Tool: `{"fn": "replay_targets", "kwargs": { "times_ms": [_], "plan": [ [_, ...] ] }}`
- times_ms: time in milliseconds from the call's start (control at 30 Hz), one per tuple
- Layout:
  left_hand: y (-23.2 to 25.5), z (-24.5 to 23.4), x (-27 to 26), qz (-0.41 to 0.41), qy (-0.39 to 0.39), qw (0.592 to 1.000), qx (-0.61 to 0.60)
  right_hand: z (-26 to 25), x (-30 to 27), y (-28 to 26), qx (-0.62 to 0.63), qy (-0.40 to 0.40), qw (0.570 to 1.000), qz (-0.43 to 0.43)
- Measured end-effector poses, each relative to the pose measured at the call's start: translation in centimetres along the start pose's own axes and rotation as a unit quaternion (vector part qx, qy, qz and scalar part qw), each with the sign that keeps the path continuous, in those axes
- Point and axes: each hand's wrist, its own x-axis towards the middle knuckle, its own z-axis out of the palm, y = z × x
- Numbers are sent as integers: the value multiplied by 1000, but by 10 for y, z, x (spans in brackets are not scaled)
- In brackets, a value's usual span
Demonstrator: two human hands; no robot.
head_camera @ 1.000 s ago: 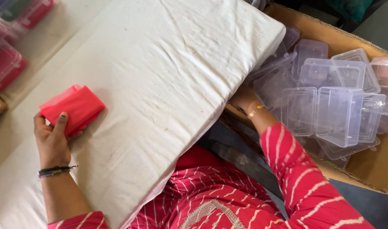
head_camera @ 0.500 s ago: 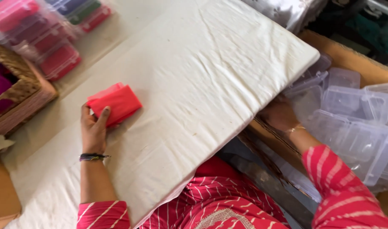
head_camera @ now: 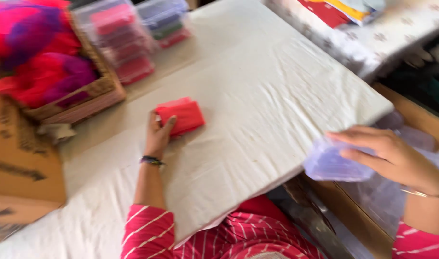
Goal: Wrapping cardboard-packaged items in red net fabric and placing them into clear plastic containers.
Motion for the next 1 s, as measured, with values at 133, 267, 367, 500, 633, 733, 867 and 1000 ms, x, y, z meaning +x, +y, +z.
{"fn": "replay_targets", "kwargs": {
  "times_ms": [133, 267, 367, 500, 633, 733, 867, 1000],
  "plan": [
    [27, 1, -5, -30, 76, 996, -38, 42, 109, -31, 148, 68, 975, -152],
    [19, -16, 4, 43, 234, 969, 64, 100, 229, -55, 248, -25, 953, -171],
    [-16, -41, 20, 48, 221, 974, 9, 119, 278, -98, 157, -4, 969, -192],
    [-21, -52, 25, 33, 210, 975, -72, 119, 296, -124, -9, 12, 974, -226],
    [-13, -50, 23, -16, 146, 981, -129, 134, 302, -101, -121, -48, 979, -157],
    [-16, -39, 25, 4, 129, 987, -97, 145, 313, -71, -49, -33, 983, -175],
    [8, -26, 8, 128, 175, 966, 143, 140, 303, -79, 89, -8, 975, -205],
    [55, -13, -14, 257, 170, 908, 285, 151, 317, -69, 198, -51, 957, -206]
  ]
}}
